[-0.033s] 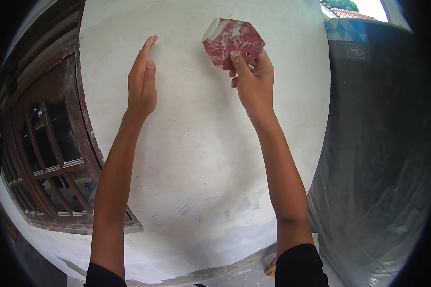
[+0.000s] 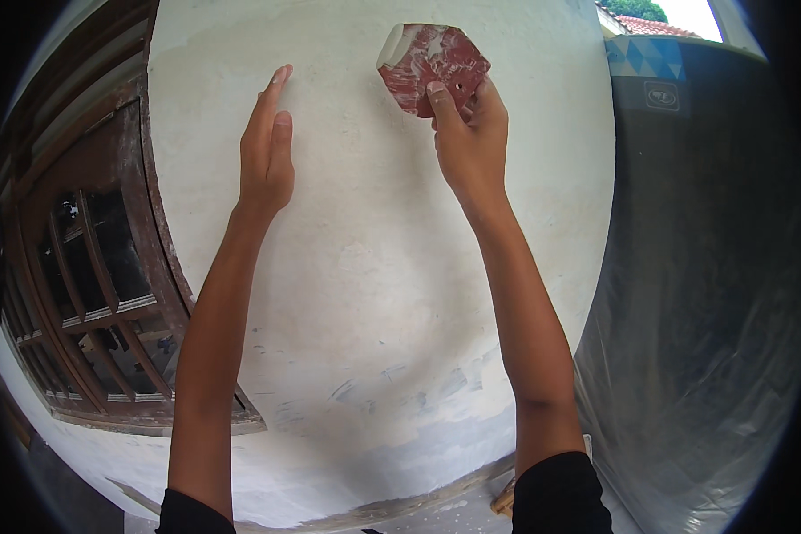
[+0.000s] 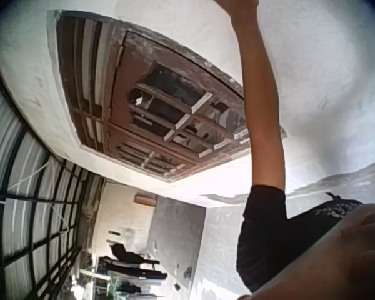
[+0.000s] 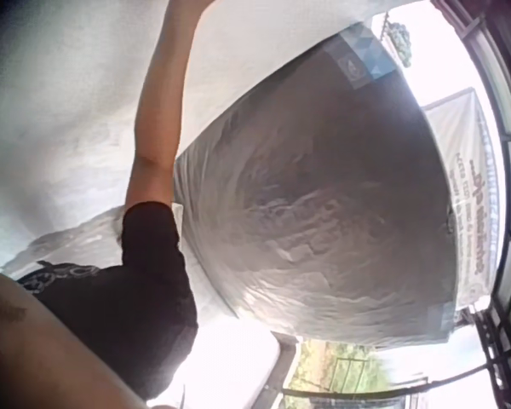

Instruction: The person applies wall putty to an exterior wall near a window frame, smoothing it with a putty knife.

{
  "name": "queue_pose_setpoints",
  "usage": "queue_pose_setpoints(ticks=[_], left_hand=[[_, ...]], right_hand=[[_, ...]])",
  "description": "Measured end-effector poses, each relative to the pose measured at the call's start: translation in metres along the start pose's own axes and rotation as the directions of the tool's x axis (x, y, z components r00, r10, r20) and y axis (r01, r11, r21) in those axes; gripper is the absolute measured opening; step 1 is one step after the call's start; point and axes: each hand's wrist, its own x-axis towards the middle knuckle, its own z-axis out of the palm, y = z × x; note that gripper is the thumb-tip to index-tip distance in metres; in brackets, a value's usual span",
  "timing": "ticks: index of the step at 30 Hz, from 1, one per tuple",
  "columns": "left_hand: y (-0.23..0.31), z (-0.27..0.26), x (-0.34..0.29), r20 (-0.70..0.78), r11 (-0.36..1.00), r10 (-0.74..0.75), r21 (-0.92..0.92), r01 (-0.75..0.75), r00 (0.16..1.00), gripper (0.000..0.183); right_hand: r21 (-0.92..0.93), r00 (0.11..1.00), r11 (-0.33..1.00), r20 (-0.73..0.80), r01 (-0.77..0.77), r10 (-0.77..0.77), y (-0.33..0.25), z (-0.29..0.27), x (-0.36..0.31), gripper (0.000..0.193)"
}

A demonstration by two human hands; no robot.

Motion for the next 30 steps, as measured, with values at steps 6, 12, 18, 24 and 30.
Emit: queue_pose_setpoints(ticks=[6,12,18,24,30], left_hand=[[0.004,0.011,-0.002,0.069,0.963,0.1,0.245,-0.115,0.993,0.051],[0.006,0.012,-0.002,0.141,0.92,0.062,0.376,-0.111,0.988,0.049],[0.007,0.015,0.0,0.128,0.893,0.07,0.434,-0.12,0.989,0.044],[0.009,0.017,0.001,0.111,0.884,0.08,0.451,-0.122,0.991,0.041],[0.004,0.018,0.001,0.061,0.886,0.096,0.45,-0.113,0.994,0.041]], right_hand=[[-0.453,0.785,0.684,0.059,0.572,-0.617,0.02,0.029,0.074,0.018],[-0.686,0.584,0.247,0.312,0.684,-0.749,0.029,0.051,0.089,0.032],[-0.713,0.564,0.166,0.368,0.682,-0.739,0.041,0.062,0.1,0.038],[-0.656,0.529,0.126,0.463,0.744,-0.711,0.049,0.065,0.093,0.019],[-0.54,0.529,0.201,0.565,0.817,-0.633,0.053,0.051,0.072,0.013]])
